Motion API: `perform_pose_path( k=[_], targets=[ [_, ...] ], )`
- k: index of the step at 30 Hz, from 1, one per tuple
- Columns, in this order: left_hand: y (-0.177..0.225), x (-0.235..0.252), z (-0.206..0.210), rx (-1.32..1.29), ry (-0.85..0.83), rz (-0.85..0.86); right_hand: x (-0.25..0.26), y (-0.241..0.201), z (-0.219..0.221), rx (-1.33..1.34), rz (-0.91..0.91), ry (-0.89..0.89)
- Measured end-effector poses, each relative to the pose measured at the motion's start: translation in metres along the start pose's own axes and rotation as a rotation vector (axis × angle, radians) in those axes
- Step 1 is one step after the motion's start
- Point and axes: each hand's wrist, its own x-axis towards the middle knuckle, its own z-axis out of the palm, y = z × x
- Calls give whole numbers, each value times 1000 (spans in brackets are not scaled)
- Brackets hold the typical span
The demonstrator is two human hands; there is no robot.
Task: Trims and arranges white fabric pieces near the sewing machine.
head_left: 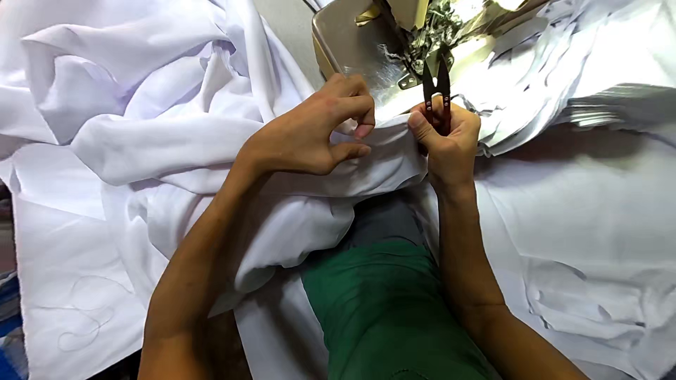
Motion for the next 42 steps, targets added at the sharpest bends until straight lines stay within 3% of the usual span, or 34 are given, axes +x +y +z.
perform_pose_path(
  k=[5,9,19,23,26,29,31,34,36,39,42],
  targets=[
    [2,5,9,-21,186,92,0,2,0,35,21,-22],
    [7,8,13,-47,239,107,0,3,0,70,39,-36],
    [18,2,10,134,53,-301,1,-1,-4,59,23,-30],
    [16,0,10,121,56,-269,-1,2,-4,53,10,-42],
    [17,0,8,-83,87,-214,-1,3,-3,69,3,-60],
    [52,-2,1,-306,94,-264,0,1,0,61,-28,-74],
    [52,-2,-3,-382,77,-243,1,1,-1,43,-55,-67],
    [29,-4,-5,-372,-21,-206,1,0,-3,-19,-71,-43],
    [5,-6,-2,-234,-58,-163,0,1,-3,-42,-70,-34],
    [5,-6,0,-165,-58,-194,-3,1,-4,-43,-64,-44],
    [13,-6,-2,-264,-75,-154,-3,0,-3,-20,-68,-48]
  ],
)
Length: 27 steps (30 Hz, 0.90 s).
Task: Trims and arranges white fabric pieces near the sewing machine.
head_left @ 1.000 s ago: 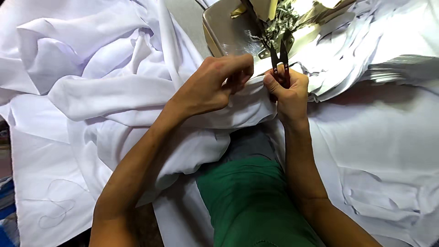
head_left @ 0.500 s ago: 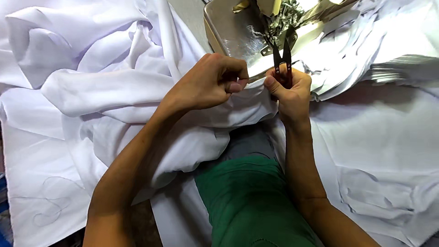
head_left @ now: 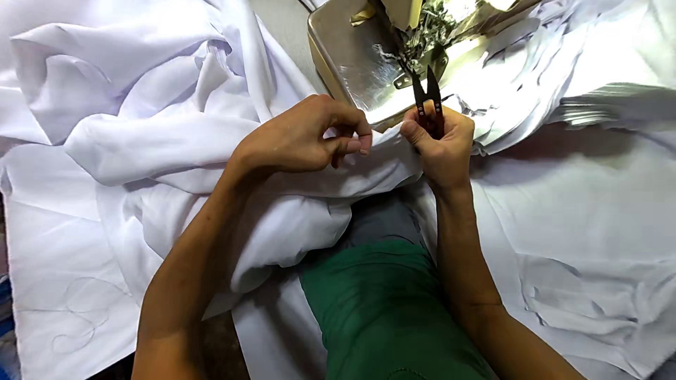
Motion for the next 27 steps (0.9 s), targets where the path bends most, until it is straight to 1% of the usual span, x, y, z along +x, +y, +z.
perform_pose_path(
  k=[1,2,4,5,6,9,11,12,13,14,15,16,17,19,21,24,27],
  targets=[
    [3,-1,0,-42,-4,33,1,-1,1,11,-2,-2],
    [-4,0,-3,-70,-34,112,1,-2,2,14,-1,-2],
    [-10,1,-6,-147,-55,229,3,-2,4,-46,5,23],
    [-7,-1,-6,-206,-38,257,4,0,1,-87,13,41],
    [-1,-4,-8,-227,-19,252,6,4,-3,-105,19,60],
    [-11,-7,-22,-192,-128,274,6,7,-10,-74,-19,101],
    [-10,-9,-26,-309,-175,252,4,5,-11,-40,-47,92],
    [-7,-10,-28,-371,-145,219,3,5,-11,-37,-60,93],
    [-4,-11,-27,-383,-41,185,2,4,-10,-41,-73,100],
    [-3,-9,-25,-332,103,169,1,4,-10,-46,-87,107],
    [-5,-5,-22,-211,230,174,0,4,-9,-43,-109,117],
    [-8,0,-19,-57,301,180,0,4,-9,-36,-136,129],
    [-10,5,-14,82,333,178,1,5,-10,-27,-169,137],
    [-12,13,-2,262,334,164,-1,6,-12,-6,-232,156],
    [-11,16,8,357,307,124,-8,7,-14,-49,-239,190],
    [-12,15,14,409,310,96,-12,7,-18,-110,-259,205],
    [-9,15,15,401,357,93,-11,0,-23,-166,-226,129]
  ],
)
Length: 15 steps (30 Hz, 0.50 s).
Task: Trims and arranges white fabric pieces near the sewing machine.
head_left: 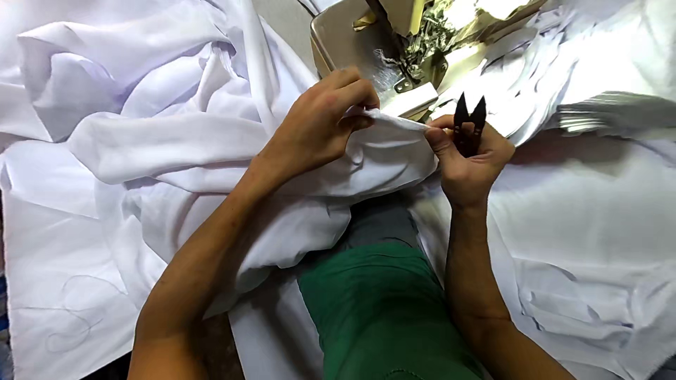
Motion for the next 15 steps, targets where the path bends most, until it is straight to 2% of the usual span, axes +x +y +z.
perform_pose_path(
  k=[7,11,15],
  targets=[
    [9,-3,4,8,8,1,16,-31,3,-59,145,-220],
    [8,1,2,-22,8,10,23,-39,11,-103,173,-254],
    [6,-4,-9,-160,-117,-56,23,-40,13,-127,120,-220]
  ],
)
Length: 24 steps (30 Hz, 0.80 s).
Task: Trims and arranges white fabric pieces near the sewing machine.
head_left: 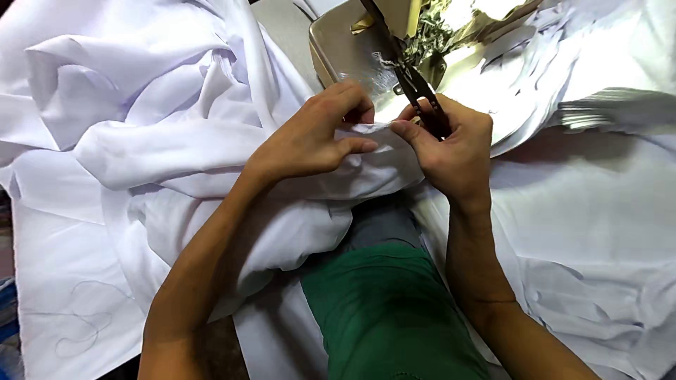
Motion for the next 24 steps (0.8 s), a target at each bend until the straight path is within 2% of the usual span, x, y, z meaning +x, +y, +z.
perform_pose_path(
  k=[4,9,13,16,19,24],
  targets=[
    [-9,1,-2,-149,26,15,0,2,0,-34,-82,22],
    [4,6,7,95,224,17,11,6,3,-111,-126,51],
    [6,9,10,254,274,-29,10,1,6,-255,-117,100],
    [6,7,8,235,258,-79,11,0,10,-291,-118,139],
    [4,5,6,180,163,-136,11,4,12,-302,-131,181],
    [-2,1,1,73,101,-69,10,9,15,-304,-182,213]
  ],
)
